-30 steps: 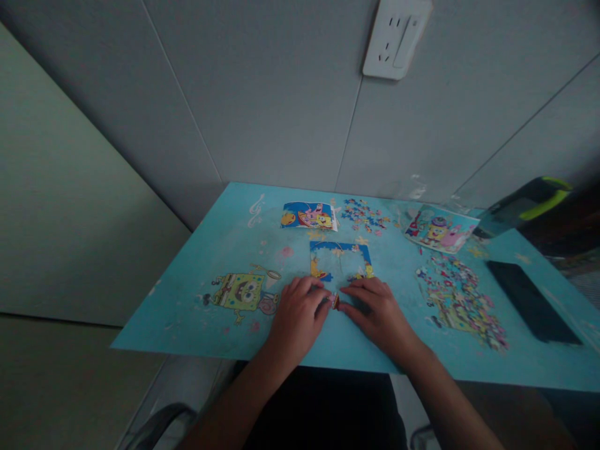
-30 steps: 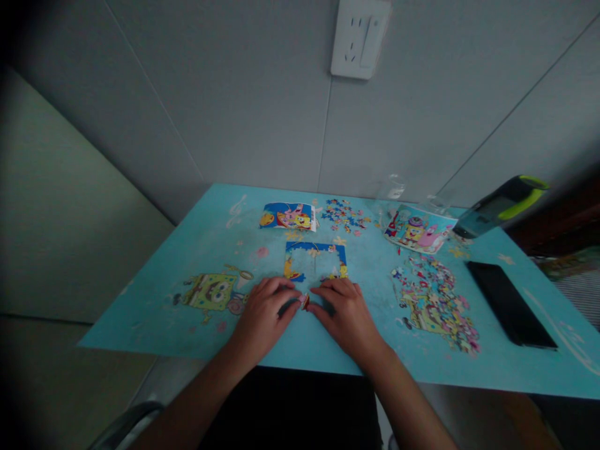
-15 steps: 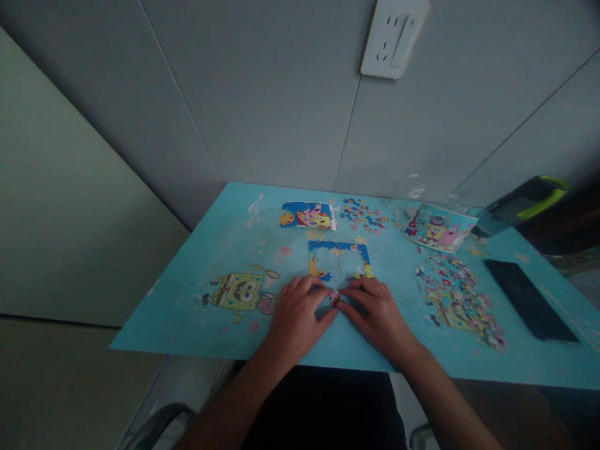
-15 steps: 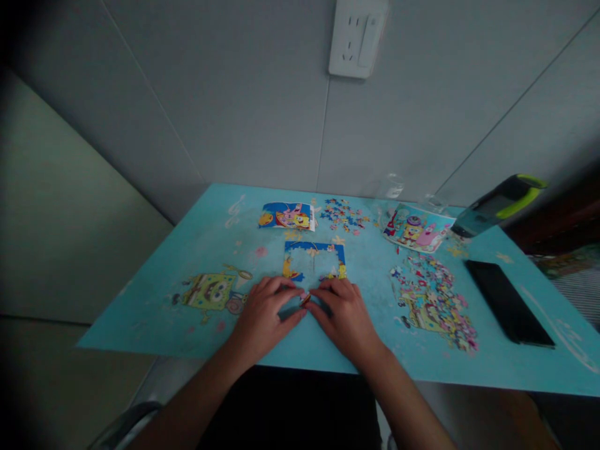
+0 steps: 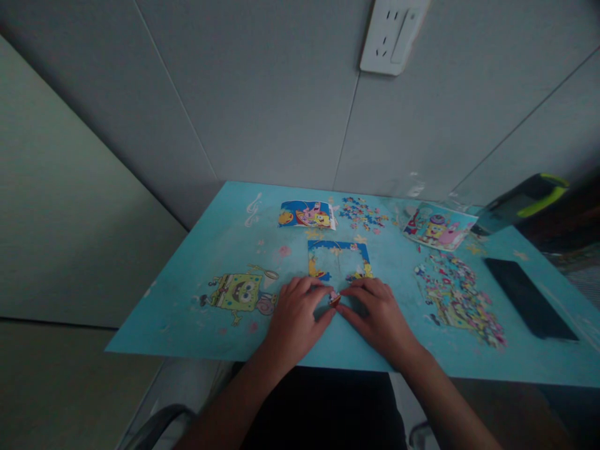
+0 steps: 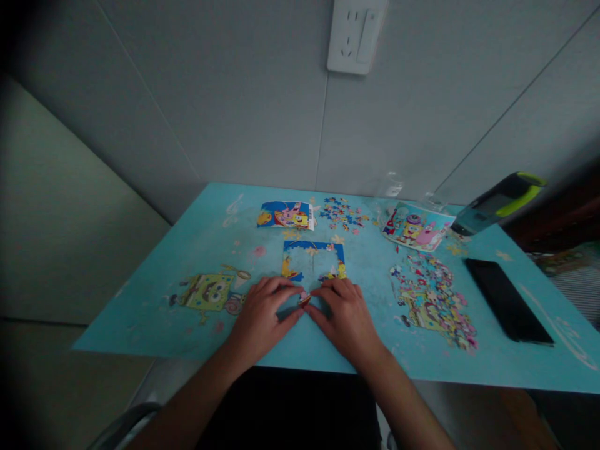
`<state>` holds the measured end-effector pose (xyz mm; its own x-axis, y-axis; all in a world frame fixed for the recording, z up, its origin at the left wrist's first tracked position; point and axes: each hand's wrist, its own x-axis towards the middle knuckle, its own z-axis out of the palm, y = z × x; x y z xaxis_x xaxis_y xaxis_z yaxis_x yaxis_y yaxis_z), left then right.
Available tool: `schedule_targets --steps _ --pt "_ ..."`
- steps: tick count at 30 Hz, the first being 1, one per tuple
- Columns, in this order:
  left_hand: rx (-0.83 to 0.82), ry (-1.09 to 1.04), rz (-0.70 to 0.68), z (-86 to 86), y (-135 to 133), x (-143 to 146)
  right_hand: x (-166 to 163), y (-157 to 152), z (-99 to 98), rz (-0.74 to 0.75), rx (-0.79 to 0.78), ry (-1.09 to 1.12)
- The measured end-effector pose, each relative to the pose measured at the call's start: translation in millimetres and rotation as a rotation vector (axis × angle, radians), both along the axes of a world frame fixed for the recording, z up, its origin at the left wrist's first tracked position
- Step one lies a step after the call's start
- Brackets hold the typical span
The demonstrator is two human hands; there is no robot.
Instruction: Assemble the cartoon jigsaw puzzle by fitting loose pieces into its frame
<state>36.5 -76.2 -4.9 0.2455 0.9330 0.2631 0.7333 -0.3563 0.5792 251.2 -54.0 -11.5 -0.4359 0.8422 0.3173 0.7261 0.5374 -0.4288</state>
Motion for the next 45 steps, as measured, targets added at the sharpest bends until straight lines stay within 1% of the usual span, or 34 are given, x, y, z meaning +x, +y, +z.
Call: schedule_targets --steps 14,16,21,25,34,45 --pt "0.042 -0.098 0.054 -9.2 1 0 0 -2 5.9 0.000 0.001 0.021" --pt "0.050 -0.113 0.072 -10.5 2 -1 0 -2 6.8 0.031 -0.001 0.035" --pt "0.071 -0.140 0.091 -12.7 3 -1 0 -1 9.0 0.172 -0.027 0.011" --pt "0.077 -0.136 0.079 -13.0 3 -1 0 0 9.4 0.201 -0.036 0.006" --pt "0.081 -0.113 0.077 -12.9 2 -2 0 -1 5.5 0.157 -0.023 0.020" --pt "0.066 -0.053 0.065 -7.4 1 0 3 -1 2.6 0.080 -0.016 0.039"
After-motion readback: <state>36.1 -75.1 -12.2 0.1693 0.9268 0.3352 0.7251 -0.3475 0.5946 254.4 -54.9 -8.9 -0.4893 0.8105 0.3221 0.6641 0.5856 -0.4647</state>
